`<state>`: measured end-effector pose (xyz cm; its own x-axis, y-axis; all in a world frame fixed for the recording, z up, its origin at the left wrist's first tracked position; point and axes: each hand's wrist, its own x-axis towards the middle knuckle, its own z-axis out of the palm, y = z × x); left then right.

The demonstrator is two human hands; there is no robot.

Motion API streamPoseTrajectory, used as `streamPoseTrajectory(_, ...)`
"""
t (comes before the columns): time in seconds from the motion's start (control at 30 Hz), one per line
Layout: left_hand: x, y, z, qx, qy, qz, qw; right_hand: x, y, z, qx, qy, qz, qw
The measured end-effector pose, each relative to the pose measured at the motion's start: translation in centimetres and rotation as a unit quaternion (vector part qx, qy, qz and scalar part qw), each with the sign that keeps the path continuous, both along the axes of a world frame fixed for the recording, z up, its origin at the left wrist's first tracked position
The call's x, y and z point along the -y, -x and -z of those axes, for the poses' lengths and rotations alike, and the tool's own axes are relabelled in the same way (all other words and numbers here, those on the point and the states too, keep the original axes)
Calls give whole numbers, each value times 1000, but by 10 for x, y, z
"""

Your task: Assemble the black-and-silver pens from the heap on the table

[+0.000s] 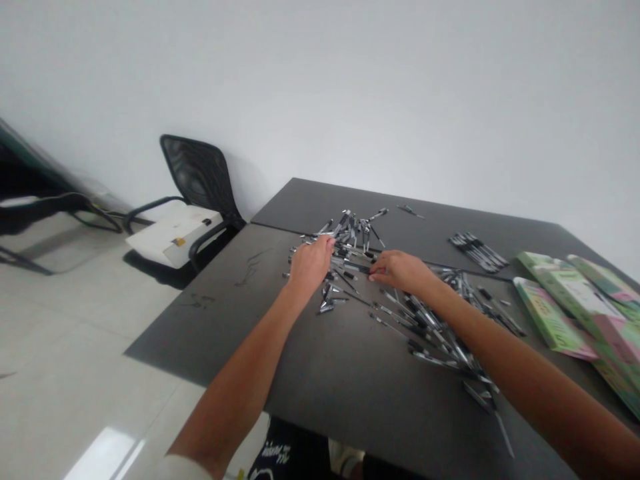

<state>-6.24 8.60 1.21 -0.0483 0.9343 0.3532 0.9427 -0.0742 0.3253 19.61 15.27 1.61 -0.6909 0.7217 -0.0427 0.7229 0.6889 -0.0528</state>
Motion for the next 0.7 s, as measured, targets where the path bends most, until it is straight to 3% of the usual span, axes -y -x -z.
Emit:
streamPoseTrajectory(0.3, 1, -1, -1, 2, 3, 10, 1000, -3, 6, -6, 14, 21, 47, 999)
streamPoseTrajectory(0.7, 1, -2, 0, 53, -16, 32, 998, -3, 6, -4, -3, 52, 47, 998)
